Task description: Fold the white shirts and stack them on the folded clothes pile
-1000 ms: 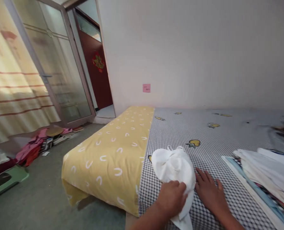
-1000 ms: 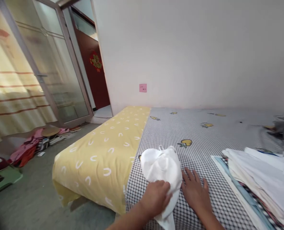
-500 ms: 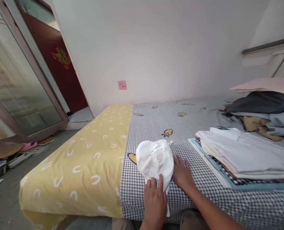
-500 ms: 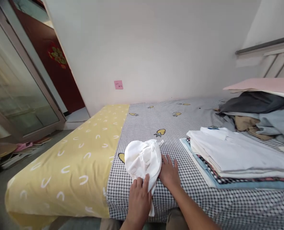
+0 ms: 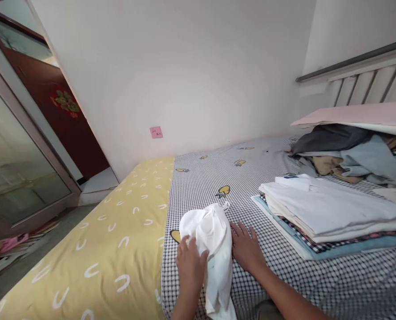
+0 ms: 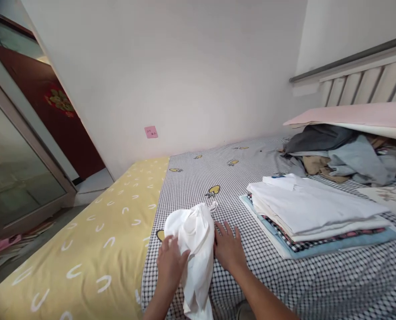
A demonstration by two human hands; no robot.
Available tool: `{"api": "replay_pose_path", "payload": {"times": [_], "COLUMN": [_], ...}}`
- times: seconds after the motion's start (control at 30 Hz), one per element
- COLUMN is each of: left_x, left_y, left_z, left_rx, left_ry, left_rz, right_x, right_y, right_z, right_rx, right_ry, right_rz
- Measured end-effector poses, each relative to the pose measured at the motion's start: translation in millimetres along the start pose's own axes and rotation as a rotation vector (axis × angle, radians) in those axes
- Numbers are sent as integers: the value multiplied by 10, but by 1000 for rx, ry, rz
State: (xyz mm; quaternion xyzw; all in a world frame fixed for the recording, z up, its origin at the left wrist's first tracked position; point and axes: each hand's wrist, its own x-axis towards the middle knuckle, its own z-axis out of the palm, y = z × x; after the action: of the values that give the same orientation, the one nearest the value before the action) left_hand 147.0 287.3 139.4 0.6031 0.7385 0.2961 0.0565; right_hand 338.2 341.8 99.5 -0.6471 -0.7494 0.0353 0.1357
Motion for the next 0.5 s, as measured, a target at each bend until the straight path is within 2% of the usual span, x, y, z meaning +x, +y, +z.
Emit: {"api": "replay_pose_path", "payload": {"times": [0.07,0.17,0.27,0.37,0.43,0.5], "left_x": [-81,-300,-484,-569,-590,-609], "left_y": [19,-19,-120,-203,-209,-163], "left_z": [108,282,334,202,54,-84], "left_rx": [12,-87,-212,-393,-509,-574], "left_ry": [-76,26,109,222,312,382], "left_rz": [74,220,214,126,79,60], "right_x": [-7,15,54,-9,-162,-396], "right_y": [-9,12,103,219,239,171], "right_z": [-10,3,5,-6,9,49], "right_rx": [6,25,150,557,895,1104], "right_ry": [3,12,21,48,118,191], "right_rz": [1,-4,17,97,163,178]}}
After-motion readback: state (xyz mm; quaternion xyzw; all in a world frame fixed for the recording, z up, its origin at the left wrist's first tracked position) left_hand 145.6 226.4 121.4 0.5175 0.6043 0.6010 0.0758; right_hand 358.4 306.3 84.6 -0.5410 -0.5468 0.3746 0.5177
